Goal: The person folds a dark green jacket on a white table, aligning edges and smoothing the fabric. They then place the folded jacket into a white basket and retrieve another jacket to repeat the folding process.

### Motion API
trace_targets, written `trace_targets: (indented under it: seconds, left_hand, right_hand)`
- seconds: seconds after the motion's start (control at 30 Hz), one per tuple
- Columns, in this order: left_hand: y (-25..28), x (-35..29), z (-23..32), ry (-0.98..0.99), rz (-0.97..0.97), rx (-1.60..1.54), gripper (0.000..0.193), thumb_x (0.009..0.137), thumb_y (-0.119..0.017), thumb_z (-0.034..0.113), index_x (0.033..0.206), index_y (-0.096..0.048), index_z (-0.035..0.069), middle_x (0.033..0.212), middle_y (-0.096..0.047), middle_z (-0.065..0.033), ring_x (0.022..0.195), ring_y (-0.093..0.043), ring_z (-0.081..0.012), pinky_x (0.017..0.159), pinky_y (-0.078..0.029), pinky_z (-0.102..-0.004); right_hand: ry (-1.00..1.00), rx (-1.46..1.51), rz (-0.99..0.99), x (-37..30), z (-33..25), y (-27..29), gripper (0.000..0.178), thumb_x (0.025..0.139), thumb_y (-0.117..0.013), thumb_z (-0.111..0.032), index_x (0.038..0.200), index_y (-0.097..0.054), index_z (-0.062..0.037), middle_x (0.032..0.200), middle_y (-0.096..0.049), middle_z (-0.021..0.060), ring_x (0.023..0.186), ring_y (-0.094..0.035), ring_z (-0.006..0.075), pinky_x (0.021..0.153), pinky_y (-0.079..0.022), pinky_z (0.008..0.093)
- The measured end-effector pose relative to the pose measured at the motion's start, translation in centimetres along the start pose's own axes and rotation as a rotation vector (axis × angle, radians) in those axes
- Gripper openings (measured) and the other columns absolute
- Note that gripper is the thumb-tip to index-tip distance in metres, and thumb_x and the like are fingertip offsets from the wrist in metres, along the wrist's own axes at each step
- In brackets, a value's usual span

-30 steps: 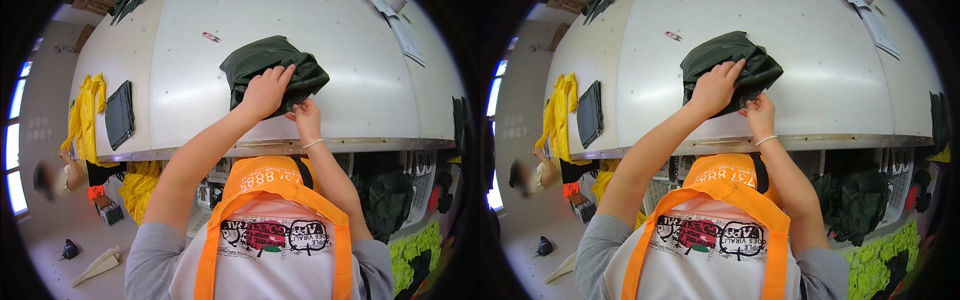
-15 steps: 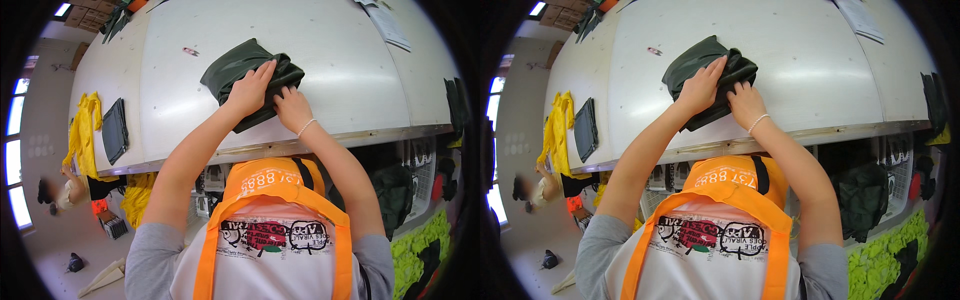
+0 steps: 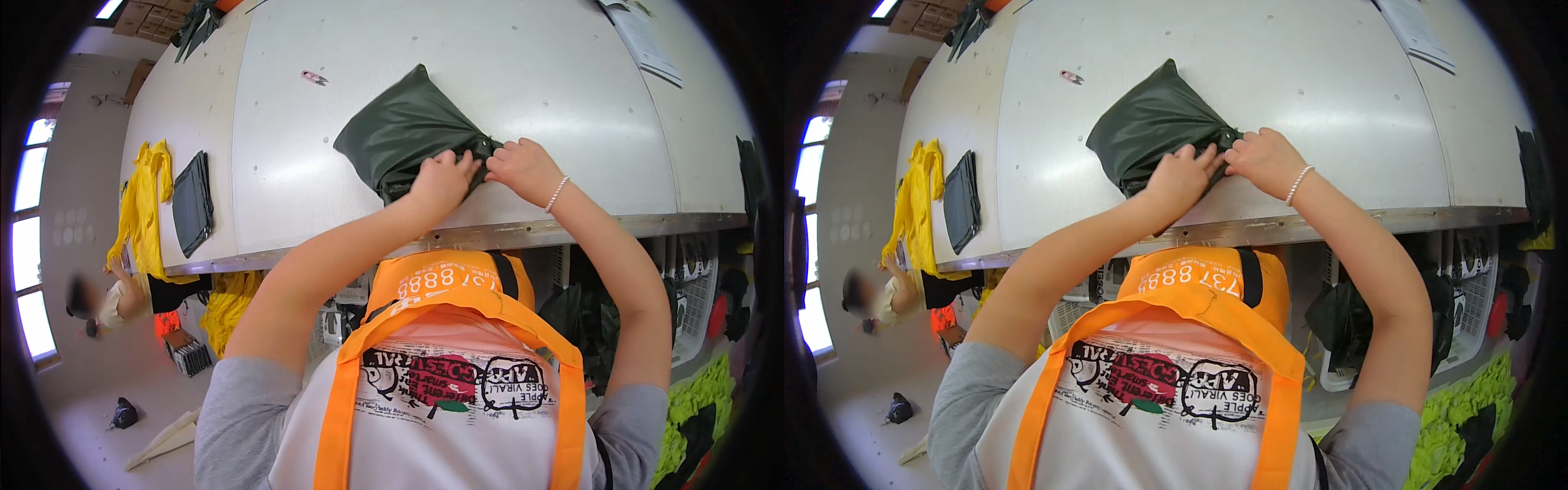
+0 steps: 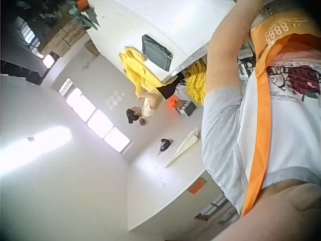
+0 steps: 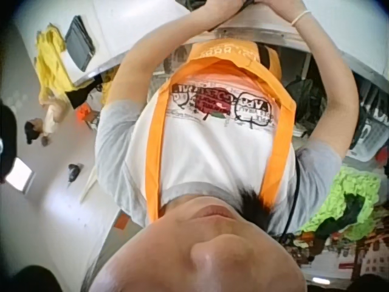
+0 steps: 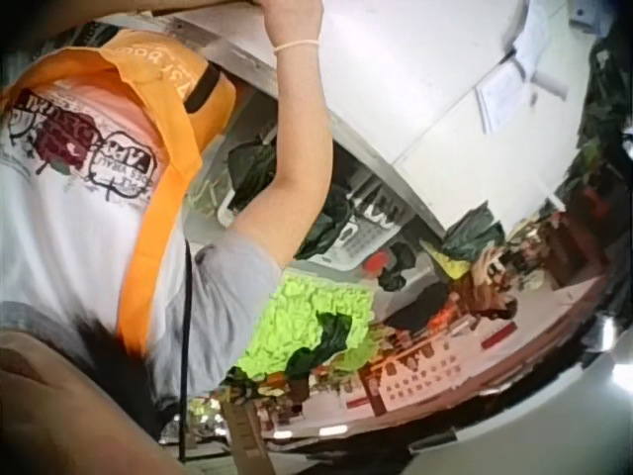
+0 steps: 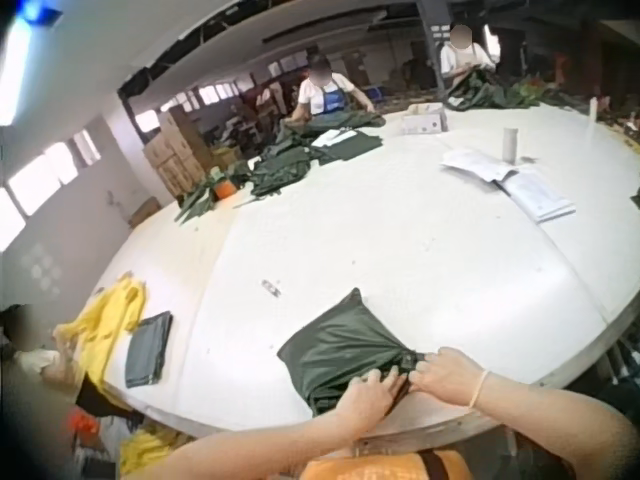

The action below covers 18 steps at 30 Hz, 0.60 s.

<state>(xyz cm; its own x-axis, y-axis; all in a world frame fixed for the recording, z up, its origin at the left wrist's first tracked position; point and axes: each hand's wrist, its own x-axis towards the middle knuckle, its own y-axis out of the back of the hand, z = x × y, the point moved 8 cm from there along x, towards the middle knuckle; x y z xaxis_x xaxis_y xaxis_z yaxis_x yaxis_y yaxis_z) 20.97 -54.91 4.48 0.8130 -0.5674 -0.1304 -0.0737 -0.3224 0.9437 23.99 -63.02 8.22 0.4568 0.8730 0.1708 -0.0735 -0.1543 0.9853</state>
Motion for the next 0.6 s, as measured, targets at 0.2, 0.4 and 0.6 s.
trace_targets:
  seconds: [0.2, 0.4, 0.6]
  left_hand:
    - [-0.4, 0.3, 1.7, 0.018, -0.113, -0.101, 0.053, 0.084, -0.052, 0.015, 0.136, -0.045, 0.015, 0.138, -0.04, -0.0043, 0.093, -0.054, -0.022, 0.064, -0.052, -0.0305]
    - [0.3, -1.4, -0.7, 0.072, -0.228, -0.74, 0.079, 0.072, -0.056, 0.006, 0.144, -0.029, 0.023, 0.147, -0.027, -0.0105, 0.111, -0.046, -0.0383, 0.086, -0.05, -0.0441]
    - [-1.4, -0.5, -0.6, 0.09, -0.136, -0.685, 0.072, 0.072, -0.056, 0.003, 0.14, -0.038, 0.02, 0.146, -0.03, -0.0087, 0.108, -0.048, -0.0374, 0.08, -0.053, -0.0409]
  right_hand:
    - [-0.023, 0.083, -0.108, -0.9, 0.7, -0.8, 0.019, 0.078, -0.067, -0.028, 0.081, -0.057, -0.0122, 0.078, -0.059, 0.0018, 0.081, -0.06, 0.0186, 0.067, -0.048, 0.0321]
    - [-0.192, 0.164, -0.152, -0.7, 2.7, -1.3, 0.017, 0.077, -0.065, -0.012, 0.09, -0.055, -0.0086, 0.088, -0.057, 0.006, 0.086, -0.06, 0.0233, 0.068, -0.05, 0.0354]
    - [-0.205, 0.342, -0.477, -1.3, -2.5, -4.3, 0.018, 0.074, -0.059, -0.003, 0.092, -0.06, -0.0049, 0.096, -0.057, 0.0105, 0.087, -0.062, 0.0296, 0.073, -0.051, 0.0389]
